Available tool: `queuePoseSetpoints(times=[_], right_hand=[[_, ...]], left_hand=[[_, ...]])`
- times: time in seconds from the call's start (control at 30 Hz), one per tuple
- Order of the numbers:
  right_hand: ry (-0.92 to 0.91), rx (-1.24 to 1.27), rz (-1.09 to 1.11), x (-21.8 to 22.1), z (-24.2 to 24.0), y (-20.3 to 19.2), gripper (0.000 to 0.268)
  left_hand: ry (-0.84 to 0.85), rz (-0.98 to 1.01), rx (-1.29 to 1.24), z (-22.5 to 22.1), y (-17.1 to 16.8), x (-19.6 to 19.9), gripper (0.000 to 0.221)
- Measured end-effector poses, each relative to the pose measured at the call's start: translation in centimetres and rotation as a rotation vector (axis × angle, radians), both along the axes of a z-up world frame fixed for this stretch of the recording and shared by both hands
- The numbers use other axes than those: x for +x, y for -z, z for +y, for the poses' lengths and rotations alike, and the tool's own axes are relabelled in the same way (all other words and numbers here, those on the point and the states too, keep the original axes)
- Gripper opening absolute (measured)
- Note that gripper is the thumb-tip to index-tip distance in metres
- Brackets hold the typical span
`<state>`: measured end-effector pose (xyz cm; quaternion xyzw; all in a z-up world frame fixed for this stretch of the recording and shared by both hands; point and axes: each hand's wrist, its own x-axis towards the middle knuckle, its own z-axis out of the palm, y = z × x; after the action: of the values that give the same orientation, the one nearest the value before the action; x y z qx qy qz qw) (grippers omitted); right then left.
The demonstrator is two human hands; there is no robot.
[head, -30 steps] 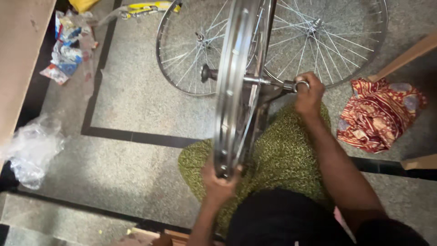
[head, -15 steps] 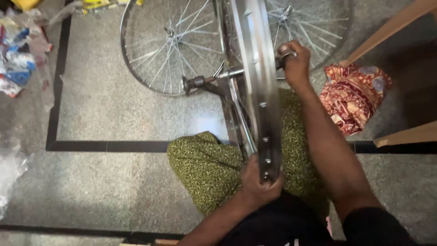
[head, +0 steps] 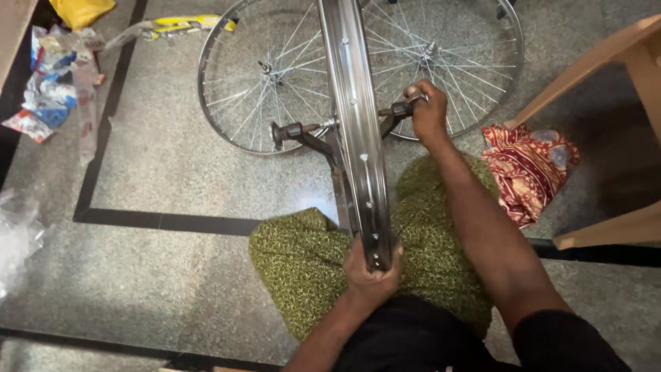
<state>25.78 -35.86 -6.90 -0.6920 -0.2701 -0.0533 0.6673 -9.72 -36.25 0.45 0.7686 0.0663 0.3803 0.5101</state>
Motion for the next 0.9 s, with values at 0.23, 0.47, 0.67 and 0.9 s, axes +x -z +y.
queuePoseSetpoints(times=[0.23,0.47,0.67,0.9], right_hand=[[0.001,-0.029,-0.085,0.3,-0.3,0.0,0.008],[-0.035,-0.018,-0.106,0.1,-0.6,1.1,0.012],[-0.03,-0.044,-0.069,0.4,-0.4,0.2,0.01],[0.121,-0.081,-0.03,-1.7,-2.6,1.2,0.004]], left_hand=[[-0.039,0.057,-0.019,-0.4,0.6,-0.3,0.032],[-0.094,0.071,-0.02,-0.4,0.8,-0.3,0.026],[-0.063,0.002,-0.021,0.4,-0.1,-0.6,0.019],[-0.03,0.154,-0.08,2.9,0.6,-2.1,0.013]])
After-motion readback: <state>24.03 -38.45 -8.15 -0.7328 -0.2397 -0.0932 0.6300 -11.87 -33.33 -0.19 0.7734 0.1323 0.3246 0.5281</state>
